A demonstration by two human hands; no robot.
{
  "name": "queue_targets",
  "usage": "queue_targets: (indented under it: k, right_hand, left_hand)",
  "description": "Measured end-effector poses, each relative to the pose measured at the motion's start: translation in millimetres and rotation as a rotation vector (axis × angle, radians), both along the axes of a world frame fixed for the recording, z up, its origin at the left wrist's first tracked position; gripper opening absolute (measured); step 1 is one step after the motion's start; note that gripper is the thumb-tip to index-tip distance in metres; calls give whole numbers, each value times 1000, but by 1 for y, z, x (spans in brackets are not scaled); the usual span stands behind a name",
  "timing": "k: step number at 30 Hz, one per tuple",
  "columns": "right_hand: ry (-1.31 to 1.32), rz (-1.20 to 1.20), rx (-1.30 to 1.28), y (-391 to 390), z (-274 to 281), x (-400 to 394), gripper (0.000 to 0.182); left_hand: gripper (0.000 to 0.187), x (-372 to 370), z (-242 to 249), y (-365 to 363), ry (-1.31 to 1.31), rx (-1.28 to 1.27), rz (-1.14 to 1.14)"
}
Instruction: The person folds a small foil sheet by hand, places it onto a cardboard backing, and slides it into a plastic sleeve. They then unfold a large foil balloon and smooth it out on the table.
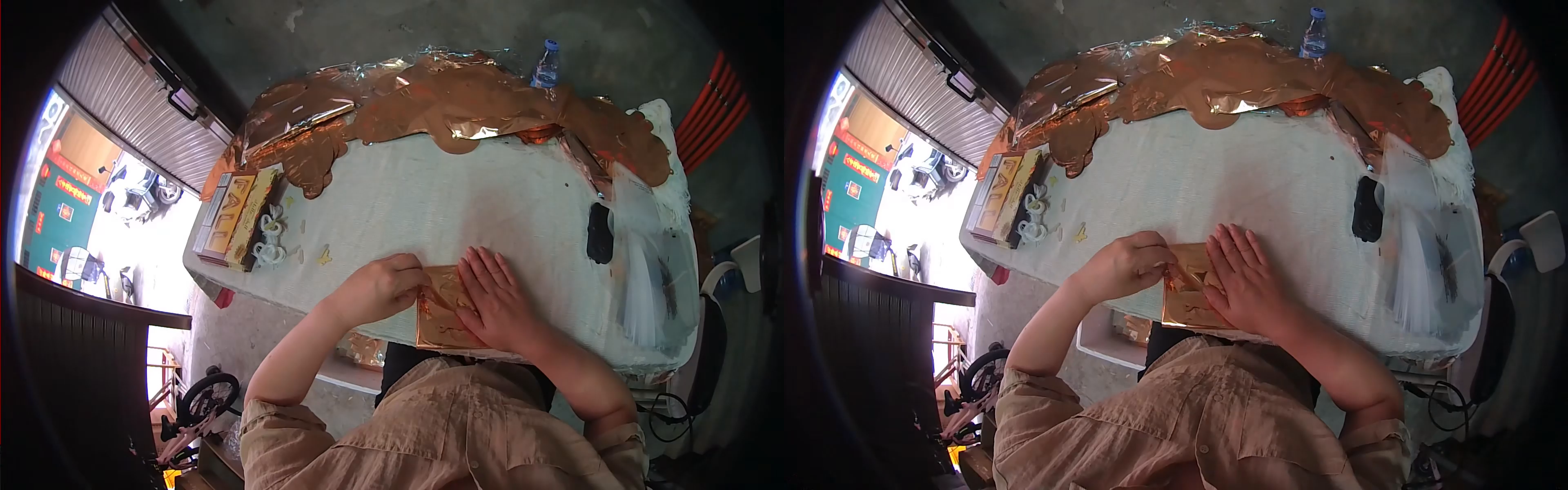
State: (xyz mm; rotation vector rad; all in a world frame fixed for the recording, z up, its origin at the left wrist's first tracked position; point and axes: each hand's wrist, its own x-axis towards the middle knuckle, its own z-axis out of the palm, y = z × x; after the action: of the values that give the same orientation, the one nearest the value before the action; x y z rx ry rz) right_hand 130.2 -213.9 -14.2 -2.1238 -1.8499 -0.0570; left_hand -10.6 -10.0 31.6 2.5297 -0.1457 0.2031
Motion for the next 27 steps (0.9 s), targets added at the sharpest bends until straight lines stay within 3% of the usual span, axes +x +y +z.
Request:
queue_targets:
  k: [4, 11, 17, 22, 27]
  right_hand:
    - [17, 2, 2, 0, -1, 0, 65]
    - [17, 5, 2, 0, 0, 0, 65]
    - [0, 1, 11, 1, -2, 0, 64]
    - [-3, -3, 16, 1, -2, 0, 64]
    - [2, -8, 1, 1, -1, -1, 65]
  left_hand:
    - [27, -2, 1, 3, 64, -131, -7]
    - [21, -1, -5, 6, 0, -94, -20]
    - [17, 1, -9, 6, -60, 93, -44]
    - [19, 0, -6, 2, -129, 449, -124]
    - [18, 1, -7, 0, -316, 438, -117]
